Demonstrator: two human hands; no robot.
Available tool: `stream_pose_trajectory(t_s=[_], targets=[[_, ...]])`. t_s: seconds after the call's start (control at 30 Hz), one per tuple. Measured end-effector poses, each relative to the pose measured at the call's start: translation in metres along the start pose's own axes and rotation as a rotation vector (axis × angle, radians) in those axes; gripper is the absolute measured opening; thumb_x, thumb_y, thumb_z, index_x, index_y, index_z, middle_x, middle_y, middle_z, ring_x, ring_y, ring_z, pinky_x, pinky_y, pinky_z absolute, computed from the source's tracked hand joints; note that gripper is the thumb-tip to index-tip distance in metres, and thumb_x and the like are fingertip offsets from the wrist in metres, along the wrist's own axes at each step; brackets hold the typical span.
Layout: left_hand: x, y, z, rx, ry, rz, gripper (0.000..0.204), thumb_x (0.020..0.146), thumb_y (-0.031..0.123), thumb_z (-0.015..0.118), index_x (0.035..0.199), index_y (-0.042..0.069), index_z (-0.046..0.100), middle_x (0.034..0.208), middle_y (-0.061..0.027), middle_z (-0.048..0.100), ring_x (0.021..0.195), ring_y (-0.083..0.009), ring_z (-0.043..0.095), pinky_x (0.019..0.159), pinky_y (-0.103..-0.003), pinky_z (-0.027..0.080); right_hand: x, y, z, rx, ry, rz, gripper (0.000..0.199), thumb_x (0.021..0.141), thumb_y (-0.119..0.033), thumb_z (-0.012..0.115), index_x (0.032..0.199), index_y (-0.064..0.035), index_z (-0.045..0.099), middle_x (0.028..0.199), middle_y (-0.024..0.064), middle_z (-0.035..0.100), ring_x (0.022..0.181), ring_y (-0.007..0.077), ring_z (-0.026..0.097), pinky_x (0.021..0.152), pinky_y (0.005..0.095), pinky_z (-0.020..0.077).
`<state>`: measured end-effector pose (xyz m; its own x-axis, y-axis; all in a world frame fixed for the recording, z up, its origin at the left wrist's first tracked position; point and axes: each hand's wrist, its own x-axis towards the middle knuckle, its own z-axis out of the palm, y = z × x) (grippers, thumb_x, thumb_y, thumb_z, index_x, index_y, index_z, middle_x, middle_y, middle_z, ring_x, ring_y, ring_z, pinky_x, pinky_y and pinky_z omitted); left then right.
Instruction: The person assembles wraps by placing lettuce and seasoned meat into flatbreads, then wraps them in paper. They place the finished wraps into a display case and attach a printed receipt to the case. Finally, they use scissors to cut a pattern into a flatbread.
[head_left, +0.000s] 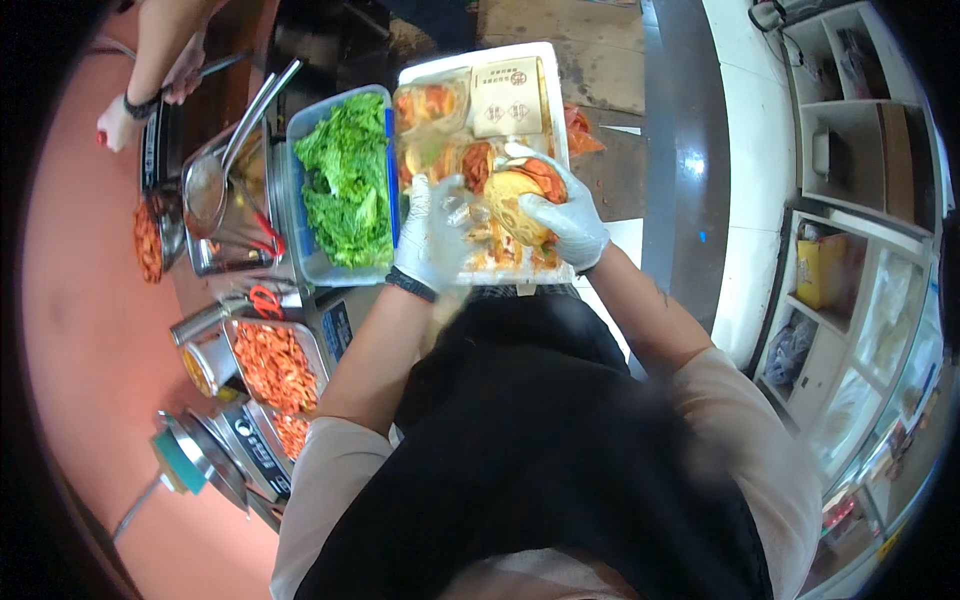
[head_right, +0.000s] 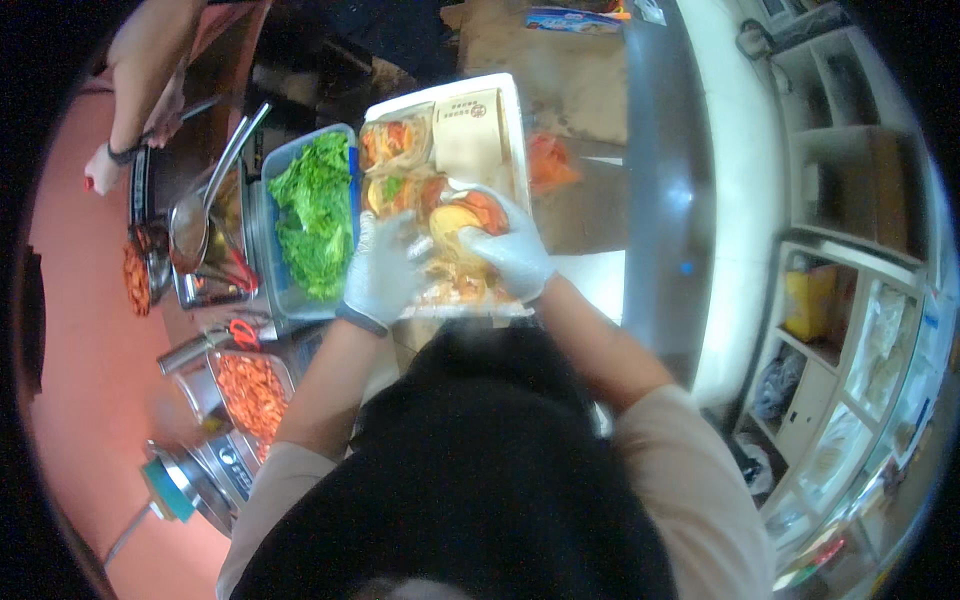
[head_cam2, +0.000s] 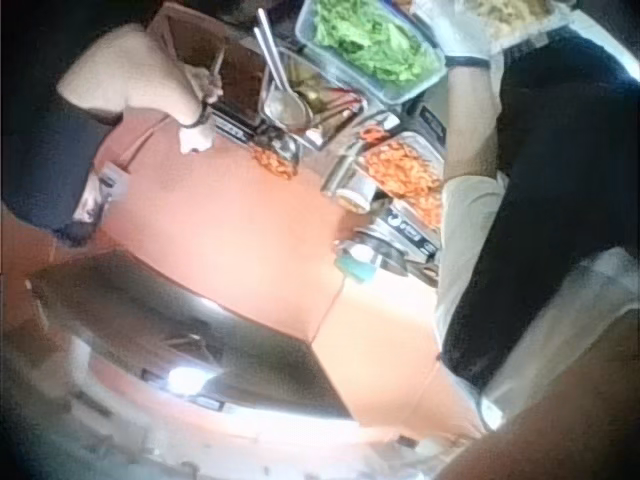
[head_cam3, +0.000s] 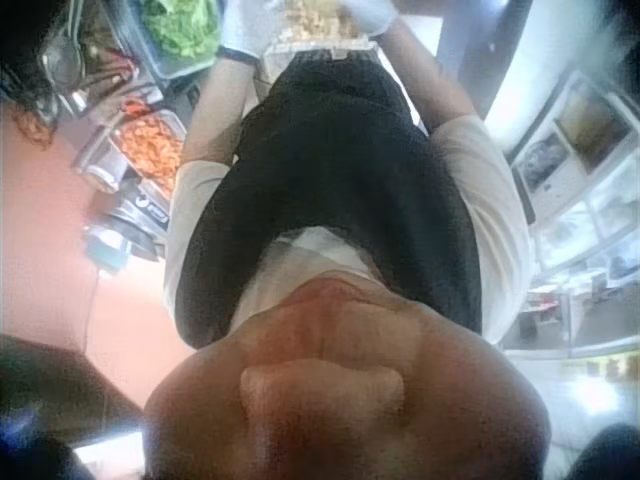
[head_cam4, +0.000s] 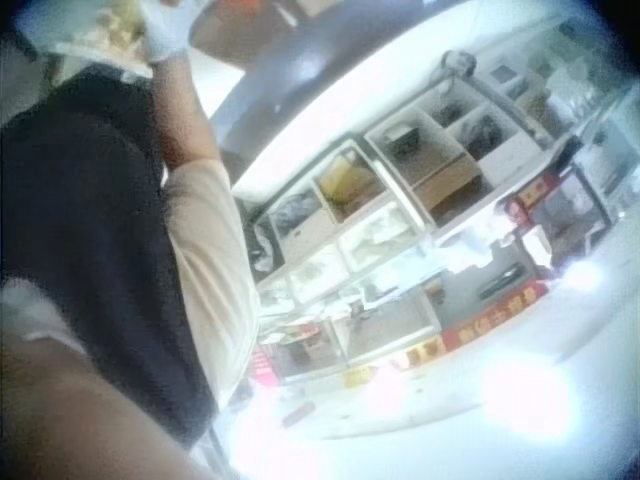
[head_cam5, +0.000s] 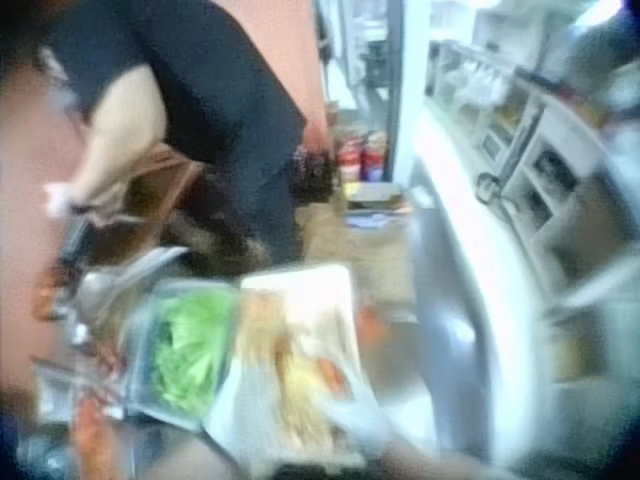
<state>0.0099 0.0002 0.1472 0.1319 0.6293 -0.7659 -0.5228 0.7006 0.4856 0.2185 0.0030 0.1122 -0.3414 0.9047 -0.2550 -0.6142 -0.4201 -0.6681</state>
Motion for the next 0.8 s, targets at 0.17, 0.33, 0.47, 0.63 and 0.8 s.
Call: stream_pose_trajectory(t_s=[0.17, 0.33, 0.47, 0.63, 0.8], targets=[[0.103, 0.055, 0.024, 1.236, -0.056, 0.896, 0.03, 0.099, 0.018, 0.054, 0.125, 0.005, 0.061, 0.124, -0.0138, 0.066, 0.115, -0.0265, 0.062, 0.097, -0.037, 0.049, -0.003, -0.015, -0.017, -0.046, 0.133, -0.038, 0.074, 0.083, -0.015, 0.077, 0.146, 0.0018, 0.043, 0.136, 0.0124, 0.057, 0.124, 0.0219, 0.057, 0.107, 0.037, 0.0455], [0.215, 0.055, 0.07, 2.065, -0.034, 0.9, 0.031, 0.097, 0.014, 0.046, 0.123, 0.009, 0.061, 0.121, -0.018, 0.065, 0.109, -0.0349, 0.065, 0.093, -0.044, 0.052, -0.007, -0.015, -0.026, -0.048, 0.208, -0.059, 0.077, 0.081, -0.017, 0.077, 0.147, 0.0005, 0.042, 0.137, 0.0122, 0.056, 0.127, 0.0224, 0.055, 0.109, 0.0376, 0.0433], [0.243, 0.044, 0.077, 2.272, -0.107, 0.699, 0.03, 0.097, 0.022, 0.048, 0.123, 0.012, 0.058, 0.124, -0.0176, 0.064, 0.11, -0.035, 0.065, 0.093, -0.046, 0.052, -0.015, -0.013, -0.029, -0.065, 0.29, -0.08, 0.078, 0.08, -0.02, 0.078, 0.147, 0.0001, 0.043, 0.137, 0.0128, 0.057, 0.125, 0.0227, 0.057, 0.109, 0.0375, 0.0439], [0.206, 0.055, 0.066, 2.191, -0.031, 0.884, 0.024, 0.098, 0.021, 0.048, 0.117, 0.013, 0.06, 0.115, -0.0169, 0.067, 0.104, -0.0351, 0.066, 0.087, -0.047, 0.053, -0.026, -0.016, -0.034, -0.096, 0.308, -0.107, 0.078, 0.081, -0.021, 0.079, 0.147, -0.0003, 0.044, 0.135, 0.0139, 0.059, 0.123, 0.0235, 0.059, 0.108, 0.0377, 0.0453], [0.046, 0.097, 0.054, 1.85, -0.359, 1.094, 0.011, 0.088, 0.007, 0.065, 0.099, 0.008, 0.064, 0.099, -0.0115, 0.069, 0.089, -0.0309, 0.069, 0.075, -0.038, 0.055, -0.041, -0.034, -0.028, -0.067, 0.284, -0.131, 0.077, 0.082, -0.024, 0.077, 0.146, 0.0007, 0.043, 0.135, 0.0146, 0.059, 0.124, 0.0244, 0.059, 0.108, 0.0393, 0.0457]])
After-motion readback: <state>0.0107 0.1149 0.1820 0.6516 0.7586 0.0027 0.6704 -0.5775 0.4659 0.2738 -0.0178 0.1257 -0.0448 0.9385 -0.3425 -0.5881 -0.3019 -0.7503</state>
